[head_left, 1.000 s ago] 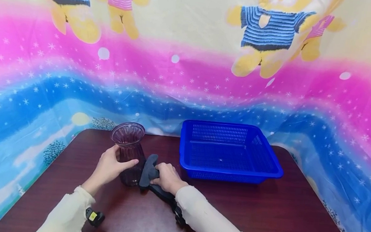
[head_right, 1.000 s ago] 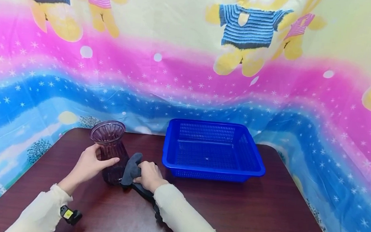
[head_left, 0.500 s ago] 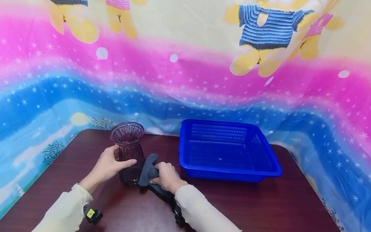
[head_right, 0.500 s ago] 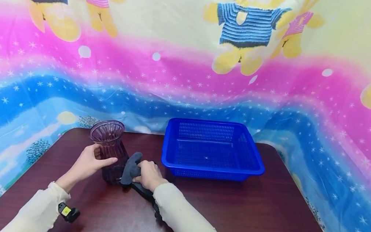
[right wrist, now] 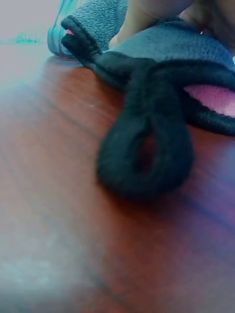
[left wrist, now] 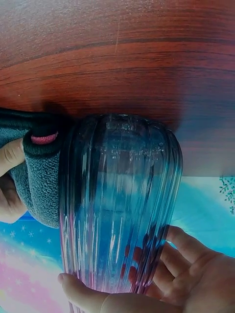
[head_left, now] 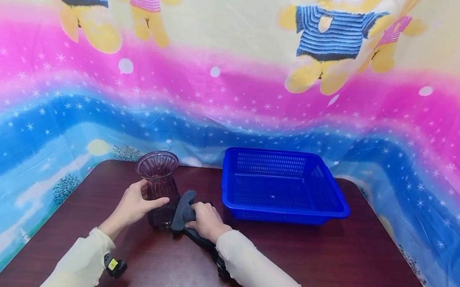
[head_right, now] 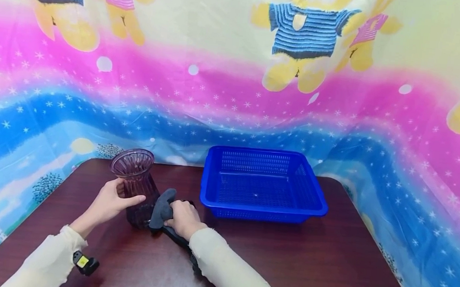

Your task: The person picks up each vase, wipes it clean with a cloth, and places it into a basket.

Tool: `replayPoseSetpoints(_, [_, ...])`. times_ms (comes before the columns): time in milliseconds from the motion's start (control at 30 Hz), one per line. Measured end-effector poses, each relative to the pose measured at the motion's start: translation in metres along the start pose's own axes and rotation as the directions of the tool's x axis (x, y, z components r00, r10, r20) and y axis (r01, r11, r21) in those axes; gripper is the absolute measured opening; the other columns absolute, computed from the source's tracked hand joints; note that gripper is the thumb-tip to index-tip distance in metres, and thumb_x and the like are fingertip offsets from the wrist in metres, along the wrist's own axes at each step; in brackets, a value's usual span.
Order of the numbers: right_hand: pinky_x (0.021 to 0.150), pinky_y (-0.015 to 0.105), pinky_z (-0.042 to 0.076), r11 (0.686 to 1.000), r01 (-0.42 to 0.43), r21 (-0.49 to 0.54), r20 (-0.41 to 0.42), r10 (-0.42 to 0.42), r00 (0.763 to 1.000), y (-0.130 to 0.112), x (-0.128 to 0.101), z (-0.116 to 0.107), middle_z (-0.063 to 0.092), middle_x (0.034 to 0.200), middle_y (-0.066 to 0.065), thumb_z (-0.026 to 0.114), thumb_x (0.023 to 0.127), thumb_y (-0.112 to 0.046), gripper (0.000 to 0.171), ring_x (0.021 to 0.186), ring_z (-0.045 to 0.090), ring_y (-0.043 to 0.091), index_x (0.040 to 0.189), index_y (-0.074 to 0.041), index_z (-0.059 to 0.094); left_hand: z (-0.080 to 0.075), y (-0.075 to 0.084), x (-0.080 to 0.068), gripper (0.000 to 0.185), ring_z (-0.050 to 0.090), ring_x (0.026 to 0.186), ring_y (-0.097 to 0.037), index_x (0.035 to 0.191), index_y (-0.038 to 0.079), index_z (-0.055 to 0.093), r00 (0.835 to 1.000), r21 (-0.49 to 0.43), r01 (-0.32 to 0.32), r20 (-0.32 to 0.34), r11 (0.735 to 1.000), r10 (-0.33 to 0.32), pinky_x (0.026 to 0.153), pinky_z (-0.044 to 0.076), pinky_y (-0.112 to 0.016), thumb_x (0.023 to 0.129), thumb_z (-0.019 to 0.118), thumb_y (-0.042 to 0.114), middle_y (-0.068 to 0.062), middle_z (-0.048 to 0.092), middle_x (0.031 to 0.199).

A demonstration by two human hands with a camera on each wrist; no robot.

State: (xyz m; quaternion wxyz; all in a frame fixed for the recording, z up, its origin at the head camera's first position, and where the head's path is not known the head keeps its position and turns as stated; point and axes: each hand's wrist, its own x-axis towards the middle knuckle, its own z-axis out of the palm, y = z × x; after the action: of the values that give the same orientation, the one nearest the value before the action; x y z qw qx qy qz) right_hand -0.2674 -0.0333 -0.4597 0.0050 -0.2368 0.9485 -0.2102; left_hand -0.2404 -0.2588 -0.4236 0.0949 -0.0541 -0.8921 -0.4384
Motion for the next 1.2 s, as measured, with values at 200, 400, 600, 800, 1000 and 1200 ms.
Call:
replayPoseSetpoints(200, [0.078, 0.034, 0.057, 0.997, 0.034, -0.067, -0.020, -0.036, 0.999, -0.006, -0.003, 0.001, 0.077, 0.097, 0.007, 0.084, 0.083, -0.027, 0.023, 0.089, 0.073, 0.021, 0.094, -0.012, 0.069, -0.002, 0.000, 0.002, 0.069, 0.069, 0.113, -0.037, 0.134, 0.000, 0.056, 0.999, 0.044, -0.024, -0.028, 0.999, 0.025, 0.093, 0.057, -0.051, 0.084, 0.081, 0.041, -0.024, 0.069, 0.125])
replayPoseSetpoints(400, [0.080, 0.035, 0.058, 0.995, 0.055, -0.083, -0.011, -0.056, 0.998, -0.011, -0.003, -0.001, 0.077, 0.094, 0.008, 0.082, 0.085, -0.025, 0.021, 0.089, 0.073, 0.022, 0.091, -0.010, 0.069, -0.003, 0.002, 0.002, 0.070, 0.068, 0.112, -0.036, 0.133, 0.000, 0.057, 0.999, 0.080, -0.027, -0.039, 0.996, 0.030, 0.093, 0.055, -0.052, 0.083, 0.082, 0.043, -0.024, 0.070, 0.123])
replayPoseSetpoints(600, [0.077, 0.031, 0.056, 0.995, 0.068, -0.071, -0.030, -0.071, 0.997, -0.009, -0.001, -0.005, 0.077, 0.094, 0.005, 0.083, 0.084, -0.025, 0.019, 0.087, 0.072, 0.018, 0.095, -0.013, 0.074, -0.001, 0.000, 0.002, 0.069, 0.069, 0.110, -0.033, 0.132, 0.001, 0.058, 0.998, 0.078, -0.025, -0.047, 0.997, 0.028, 0.092, 0.056, -0.049, 0.083, 0.082, 0.042, -0.021, 0.071, 0.122])
replayPoseSetpoints(800, [0.067, 0.027, 0.052, 0.998, 0.062, -0.011, -0.058, -0.062, 0.996, -0.009, 0.001, -0.009, 0.077, 0.088, 0.003, 0.084, 0.083, -0.026, 0.018, 0.077, 0.069, 0.015, 0.090, -0.014, 0.073, 0.000, 0.000, 0.002, 0.070, 0.068, 0.113, -0.035, 0.134, 0.002, 0.057, 0.998, 0.070, -0.025, -0.047, 0.997, 0.028, 0.094, 0.056, -0.050, 0.083, 0.083, 0.043, -0.022, 0.070, 0.125])
replayPoseSetpoints(1000, [0.070, 0.029, 0.053, 0.997, 0.053, 0.057, -0.079, -0.049, 0.996, -0.015, 0.002, -0.018, 0.076, 0.089, 0.003, 0.083, 0.084, -0.025, 0.017, 0.078, 0.068, 0.016, 0.091, -0.012, 0.074, 0.001, -0.001, 0.000, 0.073, 0.066, 0.117, -0.038, 0.136, 0.000, 0.056, 0.999, 0.081, -0.018, -0.049, 0.997, 0.022, 0.096, 0.055, -0.053, 0.083, 0.082, 0.044, -0.025, 0.067, 0.129])
replayPoseSetpoints(1200, [0.071, 0.026, 0.052, 0.993, 0.092, 0.069, -0.105, -0.085, 0.991, -0.022, 0.005, -0.031, 0.076, 0.089, 0.000, 0.082, 0.085, -0.023, 0.013, 0.079, 0.068, 0.013, 0.091, -0.014, 0.074, 0.003, -0.004, 0.000, 0.073, 0.066, 0.117, -0.038, 0.136, 0.000, 0.056, 0.998, 0.080, -0.019, -0.053, 0.997, 0.023, 0.095, 0.055, -0.053, 0.084, 0.081, 0.043, -0.025, 0.067, 0.129])
